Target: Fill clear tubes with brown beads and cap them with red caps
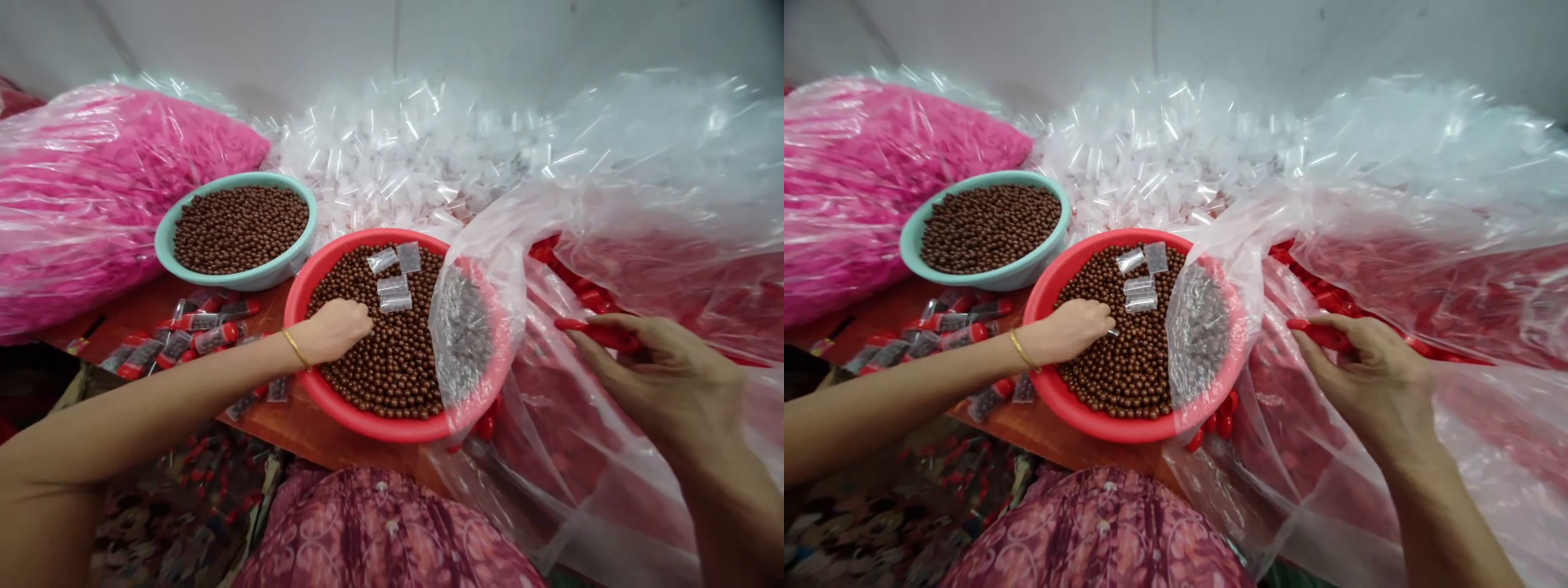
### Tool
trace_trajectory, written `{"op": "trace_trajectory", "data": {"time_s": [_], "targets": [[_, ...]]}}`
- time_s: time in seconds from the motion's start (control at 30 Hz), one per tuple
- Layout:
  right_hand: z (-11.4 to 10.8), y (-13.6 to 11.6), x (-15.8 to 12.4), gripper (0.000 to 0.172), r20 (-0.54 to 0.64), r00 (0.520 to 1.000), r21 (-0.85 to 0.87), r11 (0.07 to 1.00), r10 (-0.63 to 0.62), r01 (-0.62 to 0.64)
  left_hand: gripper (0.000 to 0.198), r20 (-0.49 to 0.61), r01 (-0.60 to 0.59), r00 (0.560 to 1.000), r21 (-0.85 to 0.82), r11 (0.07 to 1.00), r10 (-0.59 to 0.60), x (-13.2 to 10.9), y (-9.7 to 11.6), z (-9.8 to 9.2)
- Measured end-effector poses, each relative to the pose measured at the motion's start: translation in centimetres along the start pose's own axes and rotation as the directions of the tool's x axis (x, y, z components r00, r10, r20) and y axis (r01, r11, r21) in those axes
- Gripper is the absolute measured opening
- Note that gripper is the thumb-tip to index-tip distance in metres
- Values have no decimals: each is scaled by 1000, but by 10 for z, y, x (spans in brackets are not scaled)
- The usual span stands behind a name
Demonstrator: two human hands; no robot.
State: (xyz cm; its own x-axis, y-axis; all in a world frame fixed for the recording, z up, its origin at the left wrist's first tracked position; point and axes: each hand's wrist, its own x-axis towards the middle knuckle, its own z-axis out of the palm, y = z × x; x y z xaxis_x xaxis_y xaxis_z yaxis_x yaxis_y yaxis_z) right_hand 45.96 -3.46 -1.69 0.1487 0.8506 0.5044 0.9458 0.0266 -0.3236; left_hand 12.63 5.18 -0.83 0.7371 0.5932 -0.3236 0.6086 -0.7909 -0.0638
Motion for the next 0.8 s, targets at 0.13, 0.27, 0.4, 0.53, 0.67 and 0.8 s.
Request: {"op": "trace_trajectory", "data": {"time_s": [0.13,0.27,0.4,0.53,0.67,0.8], "targets": [[4,-20,-3,32,45,993,263,958,106,-114,23,-22,2,1000,-272,962,-8,27,12,14],[6,-44,2,26,281,906,599,680,315,-422,14,-46,2,997,-763,646,-58,38,4,17],[11,-62,9,26,454,846,709,462,280,-533,19,-120,-116,988,-992,49,-98,30,-5,12],[23,-78,14,31,504,854,773,374,130,-513,28,-149,-191,967,-961,-200,-208,17,-1,8],[34,-99,19,31,569,822,741,443,-14,-505,32,-209,-263,949,-938,-226,-237,8,8,9],[42,-121,28,29,527,833,739,575,-169,-351,31,-258,-291,932,-952,-99,-256,3,15,13]]}}
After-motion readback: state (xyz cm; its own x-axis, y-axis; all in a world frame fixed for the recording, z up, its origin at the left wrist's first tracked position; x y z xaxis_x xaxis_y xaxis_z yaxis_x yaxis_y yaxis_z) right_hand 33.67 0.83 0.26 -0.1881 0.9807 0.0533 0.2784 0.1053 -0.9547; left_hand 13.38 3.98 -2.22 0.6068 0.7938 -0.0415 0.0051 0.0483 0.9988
